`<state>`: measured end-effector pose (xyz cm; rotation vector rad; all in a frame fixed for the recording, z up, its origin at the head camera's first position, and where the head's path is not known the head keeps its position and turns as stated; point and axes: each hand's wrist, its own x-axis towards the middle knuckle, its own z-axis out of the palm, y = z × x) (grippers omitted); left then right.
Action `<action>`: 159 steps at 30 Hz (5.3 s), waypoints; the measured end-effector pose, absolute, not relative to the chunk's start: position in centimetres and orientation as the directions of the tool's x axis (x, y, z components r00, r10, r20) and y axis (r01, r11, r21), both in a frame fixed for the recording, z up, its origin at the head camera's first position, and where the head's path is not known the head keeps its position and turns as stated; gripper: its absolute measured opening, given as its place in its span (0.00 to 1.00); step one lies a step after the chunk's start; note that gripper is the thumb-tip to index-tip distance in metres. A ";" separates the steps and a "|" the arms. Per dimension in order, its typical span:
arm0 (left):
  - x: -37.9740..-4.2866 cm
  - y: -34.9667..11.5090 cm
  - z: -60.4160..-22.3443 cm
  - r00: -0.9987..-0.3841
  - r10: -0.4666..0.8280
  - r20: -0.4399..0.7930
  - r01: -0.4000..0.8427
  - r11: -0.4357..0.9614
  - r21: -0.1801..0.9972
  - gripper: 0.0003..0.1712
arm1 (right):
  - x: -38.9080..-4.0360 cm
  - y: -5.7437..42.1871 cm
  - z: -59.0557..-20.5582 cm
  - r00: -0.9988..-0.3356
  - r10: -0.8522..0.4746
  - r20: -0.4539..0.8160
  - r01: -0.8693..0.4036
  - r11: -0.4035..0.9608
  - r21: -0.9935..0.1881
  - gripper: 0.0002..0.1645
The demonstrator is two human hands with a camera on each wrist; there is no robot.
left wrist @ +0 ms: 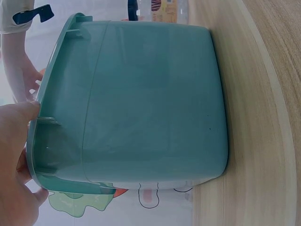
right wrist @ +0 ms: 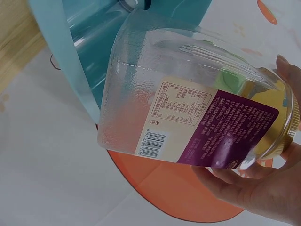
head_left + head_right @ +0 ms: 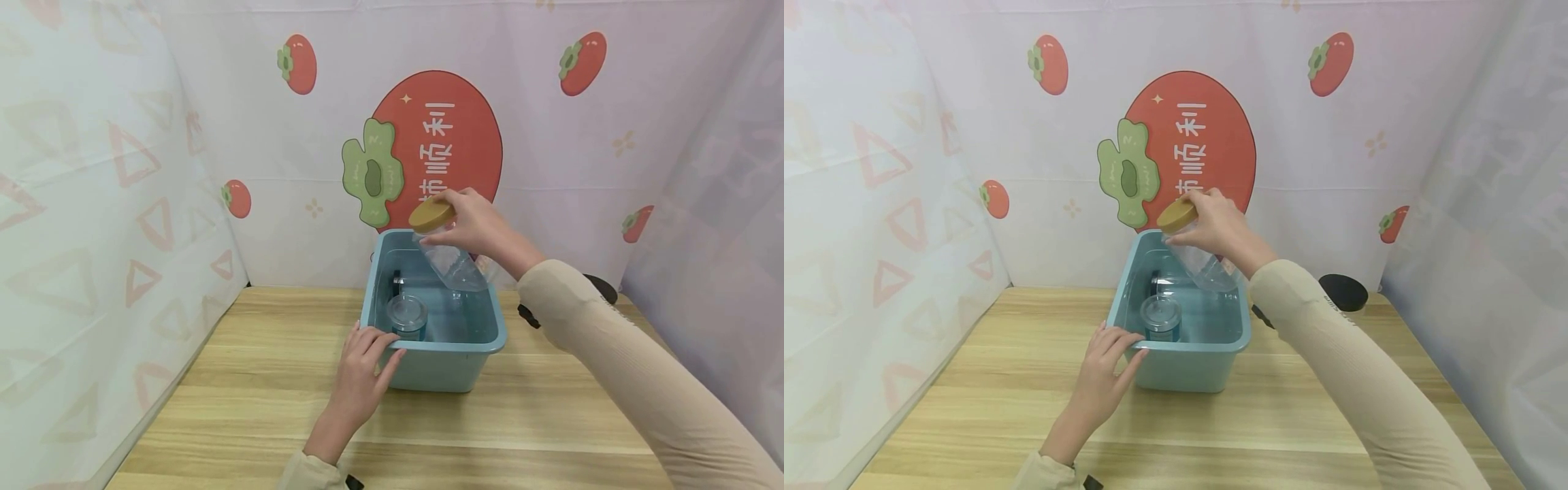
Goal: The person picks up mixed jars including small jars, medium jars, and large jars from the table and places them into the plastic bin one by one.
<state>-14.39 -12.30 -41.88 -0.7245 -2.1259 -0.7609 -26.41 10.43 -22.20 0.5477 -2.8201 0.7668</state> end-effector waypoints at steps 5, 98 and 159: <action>-14.4 -12.3 -41.9 -0.558 0.246 0.793 0.695 0.660 0.284 0.12 | -26.6 10.2 -22.4 -0.920 -0.301 0.250 -0.386 0.802 -0.456 0.50; -14.4 -12.2 -42.1 -0.535 0.250 0.807 0.706 0.657 0.264 0.10 | -28.2 9.4 -26.7 -0.932 -0.279 0.230 -0.357 0.814 -0.458 0.54; -14.5 -12.3 -42.0 -0.559 0.242 0.793 0.692 0.662 0.286 0.12 | -25.1 15.9 -28.4 -0.939 -0.214 0.269 -0.326 0.804 -0.497 0.46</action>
